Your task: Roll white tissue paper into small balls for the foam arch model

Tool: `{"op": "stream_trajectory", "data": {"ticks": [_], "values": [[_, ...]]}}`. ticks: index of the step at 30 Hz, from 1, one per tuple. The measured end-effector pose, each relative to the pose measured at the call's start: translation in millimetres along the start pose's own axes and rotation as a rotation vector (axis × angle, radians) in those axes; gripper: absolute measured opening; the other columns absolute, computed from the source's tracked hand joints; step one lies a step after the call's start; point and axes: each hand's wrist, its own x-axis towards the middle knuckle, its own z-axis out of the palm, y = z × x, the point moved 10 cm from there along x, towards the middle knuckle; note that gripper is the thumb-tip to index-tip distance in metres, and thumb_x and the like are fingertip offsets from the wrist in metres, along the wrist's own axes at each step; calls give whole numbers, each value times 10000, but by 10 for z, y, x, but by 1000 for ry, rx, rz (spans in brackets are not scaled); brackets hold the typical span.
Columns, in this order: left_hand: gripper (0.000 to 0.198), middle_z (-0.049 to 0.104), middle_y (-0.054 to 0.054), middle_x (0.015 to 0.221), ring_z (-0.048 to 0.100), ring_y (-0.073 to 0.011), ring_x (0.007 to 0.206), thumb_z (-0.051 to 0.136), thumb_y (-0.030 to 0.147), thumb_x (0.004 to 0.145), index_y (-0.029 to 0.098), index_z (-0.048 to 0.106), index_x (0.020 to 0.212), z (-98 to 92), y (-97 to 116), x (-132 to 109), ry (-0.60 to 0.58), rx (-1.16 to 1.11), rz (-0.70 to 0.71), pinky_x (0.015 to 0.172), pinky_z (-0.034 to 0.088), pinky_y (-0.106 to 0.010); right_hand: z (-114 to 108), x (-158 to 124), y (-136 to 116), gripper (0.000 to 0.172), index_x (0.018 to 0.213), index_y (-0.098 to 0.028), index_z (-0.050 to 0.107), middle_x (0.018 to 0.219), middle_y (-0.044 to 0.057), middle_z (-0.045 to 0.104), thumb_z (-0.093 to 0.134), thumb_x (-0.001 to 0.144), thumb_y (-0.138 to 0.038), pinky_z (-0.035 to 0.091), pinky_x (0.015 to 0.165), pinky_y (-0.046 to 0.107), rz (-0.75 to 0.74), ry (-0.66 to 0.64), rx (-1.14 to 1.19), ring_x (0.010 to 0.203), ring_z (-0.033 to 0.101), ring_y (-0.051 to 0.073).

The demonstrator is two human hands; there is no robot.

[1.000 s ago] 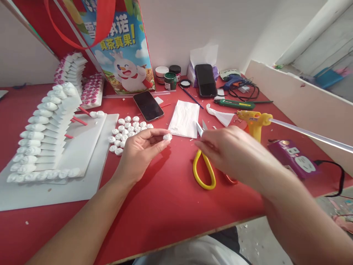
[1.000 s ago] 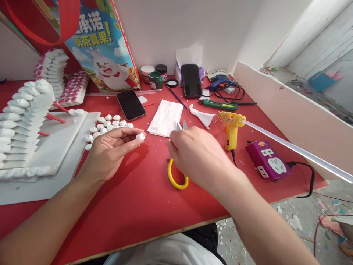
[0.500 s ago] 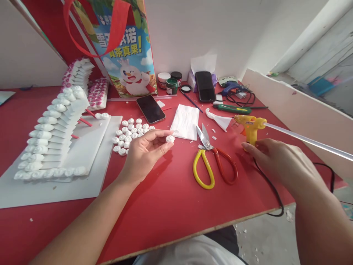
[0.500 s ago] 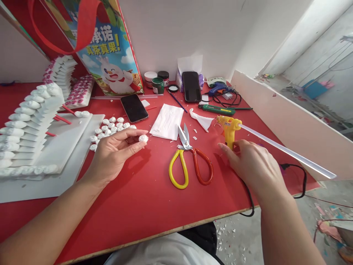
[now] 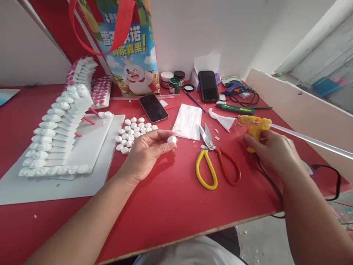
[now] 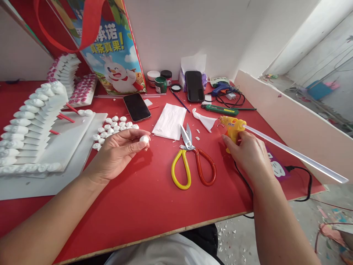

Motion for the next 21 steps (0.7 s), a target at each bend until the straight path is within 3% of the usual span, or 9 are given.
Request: {"op": "stream_trajectory", "data": {"ticks": [6,9,11,14,17,21], "values": [[230,748,-25,857,667,-103,751,920,222,697,203,838,910,23,9,-5,-35,-22,10,776,581,-243,-54,-86,12,329,774,-249,485,865,158,673,451,987,-498,383,659,357,-65,-29,-88,738,554,254],[244,763,-32,918,669,-111,809,909,211,711,223,844,946,13,4,-8,-34,-11,26,808,578,-242,-254,-283,21,295,899,-218,605,891,154,687,551,956,-503,390,639,356,-41,131,-199,781,622,283],[260,760,-32,928,662,-112,848,900,199,721,231,846,974,15,4,-12,-37,1,38,819,570,-228,-327,-495,-192,353,1058,-205,651,969,129,699,610,932,-532,422,651,338,-167,240,-131,794,654,262],[277,755,-32,936,651,-107,878,890,192,734,230,847,1005,21,-1,-22,-40,16,40,825,562,-202,111,-777,-652,410,1042,-186,661,902,98,688,575,959,-578,440,638,319,-407,-70,-132,746,669,248],[274,762,-35,995,650,-102,888,889,206,742,235,848,1011,21,-1,-30,-37,20,39,842,561,-198,288,-897,-923,373,960,-130,652,905,155,676,641,926,-501,472,724,334,-447,-74,-320,837,698,296],[272,745,-28,934,648,-103,836,883,227,760,241,845,1029,22,2,-27,-36,79,57,801,566,-211,378,-847,-1079,375,1164,-48,597,898,174,683,585,920,-333,425,648,309,-438,-99,-394,799,714,295]]}}
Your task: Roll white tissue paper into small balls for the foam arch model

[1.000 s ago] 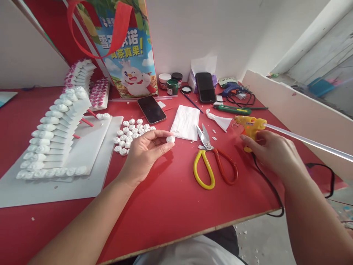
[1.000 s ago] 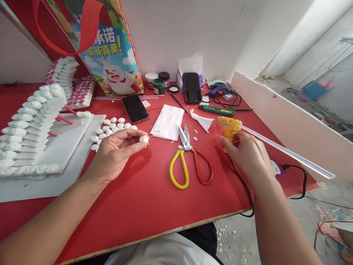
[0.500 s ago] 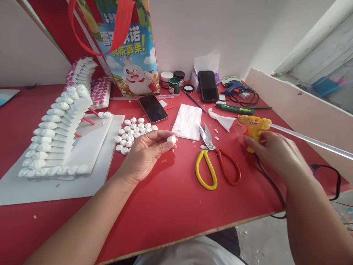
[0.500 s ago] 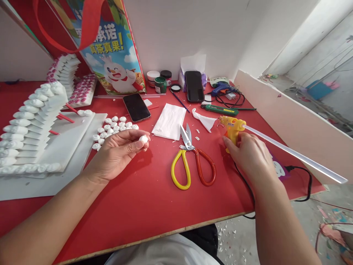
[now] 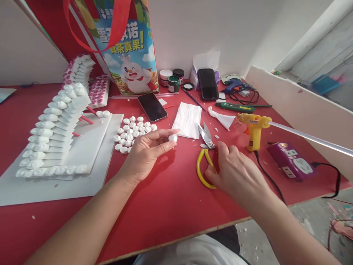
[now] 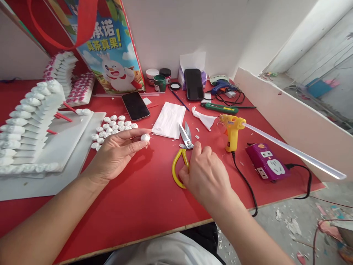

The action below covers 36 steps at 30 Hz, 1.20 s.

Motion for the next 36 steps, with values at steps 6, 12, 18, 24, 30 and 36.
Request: {"op": "stream_trajectory", "data": {"ticks": [6,12,18,24,30,36], "values": [[259,733,-28,919,672,-122,844,880,226,769,203,817,1019,-4,61,-18,26,45,66,800,583,-240,112,55,162,297,1182,-107,578,909,147,744,546,932,-264,315,574,312,60,-154,124,829,744,320],[199,750,-22,924,696,-120,864,884,203,770,182,772,932,-18,151,-50,80,22,140,820,590,-230,82,-100,394,398,1313,-201,507,799,35,701,539,976,-411,406,563,284,-31,70,701,640,645,204],[224,764,-18,930,708,-125,872,903,209,755,198,780,941,41,112,-84,84,28,150,826,587,-233,-210,-295,64,602,1193,-216,514,769,-22,600,695,849,-675,447,538,250,-242,230,892,577,531,138],[220,759,-10,921,699,-116,877,899,193,754,195,769,931,76,77,-82,70,-37,128,840,581,-218,-287,-299,-146,573,1093,-209,555,710,-38,571,780,797,-646,391,487,234,-261,316,754,512,466,120],[219,757,-6,917,702,-119,881,884,139,751,195,771,930,76,105,-74,59,-80,162,865,596,-234,-277,-284,-155,498,1090,-209,582,658,-61,537,749,849,-611,359,465,227,-258,323,762,455,397,105],[221,763,-8,916,706,-115,875,876,130,761,194,778,948,78,109,-79,55,-64,171,864,599,-232,-285,-303,-137,448,1099,-207,610,648,-62,535,747,873,-567,361,467,222,-263,350,761,446,383,105]]}}
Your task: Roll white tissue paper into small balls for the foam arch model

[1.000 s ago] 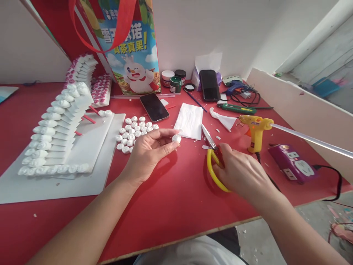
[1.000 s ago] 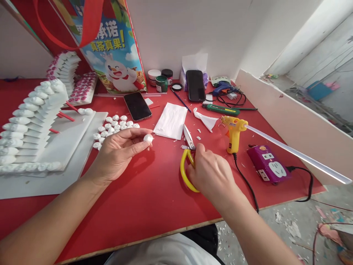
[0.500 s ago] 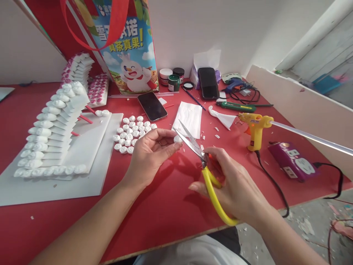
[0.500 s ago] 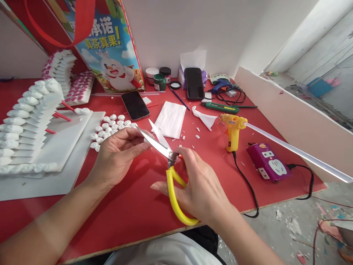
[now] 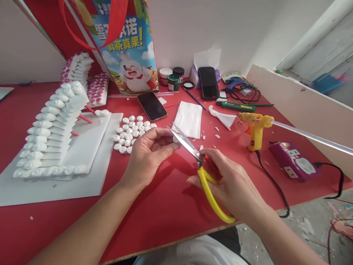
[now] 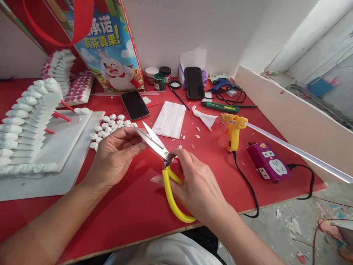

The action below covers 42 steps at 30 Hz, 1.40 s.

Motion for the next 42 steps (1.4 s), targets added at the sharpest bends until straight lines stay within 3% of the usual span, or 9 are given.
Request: {"op": "stream_trajectory", "data": {"ticks": [6,11,18,21,25,29,34,38,42], "values": [[234,755,0,881,701,-115,842,899,152,733,195,773,925,-43,2,8,20,35,1,844,597,-233,-34,10,-38,409,1112,-173,631,669,-25,601,677,936,-539,401,516,224,-54,10,-37,501,486,126],[256,768,-27,914,717,-157,865,907,198,722,191,769,938,-65,-13,11,30,84,-28,859,600,-290,-32,15,21,397,1064,-169,646,684,-1,621,596,973,-552,388,519,235,-33,-10,-51,505,477,122],[239,771,-25,934,720,-157,888,875,212,771,220,797,996,-16,5,10,-14,70,-45,861,604,-288,-44,-39,543,454,1031,-216,631,544,-64,514,631,914,-655,328,448,229,381,-8,234,441,436,113],[264,763,-22,924,716,-158,854,850,229,804,243,811,1065,-21,56,29,-46,124,-40,835,609,-298,-150,-9,674,481,968,-215,633,532,-44,553,646,886,-689,339,454,245,449,8,228,435,479,130],[182,758,-23,892,696,-160,798,866,299,800,232,810,960,-225,377,59,74,373,115,791,589,-294,-329,32,667,524,921,-218,667,482,-36,493,534,927,-724,310,451,262,394,16,7,427,421,138],[202,750,-37,920,682,-204,801,831,404,825,248,785,944,-409,629,73,174,665,206,753,555,-342,-216,3,482,497,943,-224,700,496,-18,520,532,921,-691,283,456,271,216,-127,-223,427,420,152],[80,760,-44,955,668,-268,971,753,315,836,276,789,896,-244,604,125,-48,985,349,1007,473,-436,-10,-60,414,360,930,-218,715,598,24,660,584,916,-554,269,488,281,173,-261,-353,497,560,193],[119,760,-61,920,627,-308,994,649,255,859,277,766,861,-85,464,111,-236,1195,443,1023,437,-507,-31,-42,428,286,920,-203,701,614,39,684,579,903,-461,278,503,285,187,-249,-412,516,600,204],[191,758,-85,996,611,-345,1042,592,207,870,270,772,882,-104,367,111,-292,1362,467,1068,378,-576,-47,-47,435,321,985,-206,707,636,46,700,559,899,-478,307,512,288,212,-248,-401,539,630,225]]}}
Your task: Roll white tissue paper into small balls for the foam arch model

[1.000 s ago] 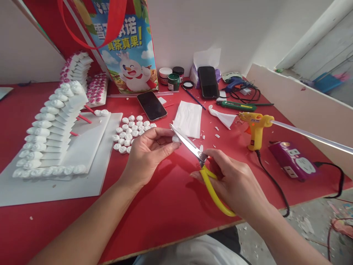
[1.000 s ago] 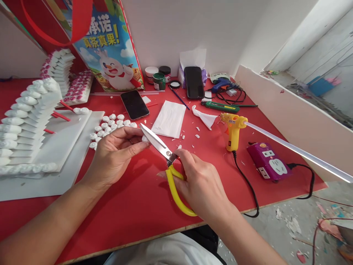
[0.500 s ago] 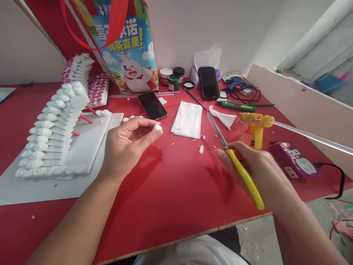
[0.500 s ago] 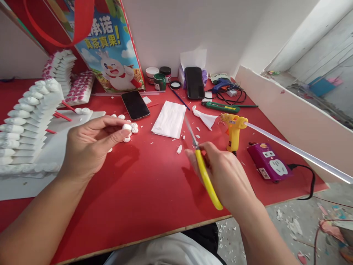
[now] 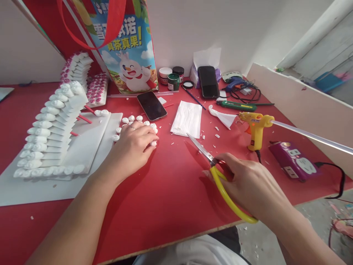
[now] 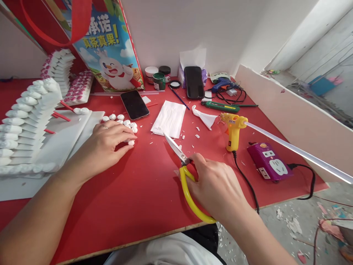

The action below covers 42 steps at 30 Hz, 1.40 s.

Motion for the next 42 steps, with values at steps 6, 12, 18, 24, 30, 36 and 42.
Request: {"op": "stream_trajectory", "data": {"ticks": [6,12,18,24,30,36,42], "values": [[196,756,-91,1031,616,-346,1050,600,192,860,263,773,918,37,-28,-17,-25,10,21,1081,365,-579,-69,44,245,298,1012,-179,668,608,65,670,523,937,-429,336,518,293,259,-29,-122,570,660,264],[190,745,-88,1089,589,-350,1113,704,289,848,273,767,1026,-9,-79,-24,-48,-72,-13,1094,373,-556,-95,294,225,211,875,-158,636,603,91,652,541,941,-335,303,494,285,285,-59,-246,594,682,264],[119,699,-51,1158,520,-319,1184,725,282,842,273,730,961,-123,-210,-100,-125,-88,-42,1170,288,-533,-32,493,66,268,977,-109,650,736,179,723,492,998,-324,280,504,306,147,-40,-357,720,753,319],[112,651,-31,1075,502,-299,1153,673,218,853,282,766,853,-152,-269,-103,-133,-131,-108,1183,261,-461,-176,575,-144,313,1043,-121,671,776,177,738,579,994,-417,265,487,307,82,-88,-398,738,757,338],[95,572,-27,886,494,-258,1003,705,249,815,238,707,720,-88,-325,-76,-112,-166,-137,1166,278,-429,-419,615,-864,313,915,-162,681,755,145,717,541,1012,-425,240,510,298,-186,68,-213,682,701,260],[49,639,-29,924,569,-239,937,631,277,870,240,663,865,-185,-251,-72,-117,-85,-185,989,459,-454,-295,765,-993,315,803,-170,637,728,60,678,490,1020,-344,221,564,298,-304,180,64,618,566,161],[227,707,2,952,681,-210,915,804,330,804,272,743,1015,-650,-577,-176,332,-579,-461,819,570,-391,-54,995,-686,394,617,-203,392,565,-20,456,561,962,-295,231,573,277,-226,137,300,544,303,112]]}}
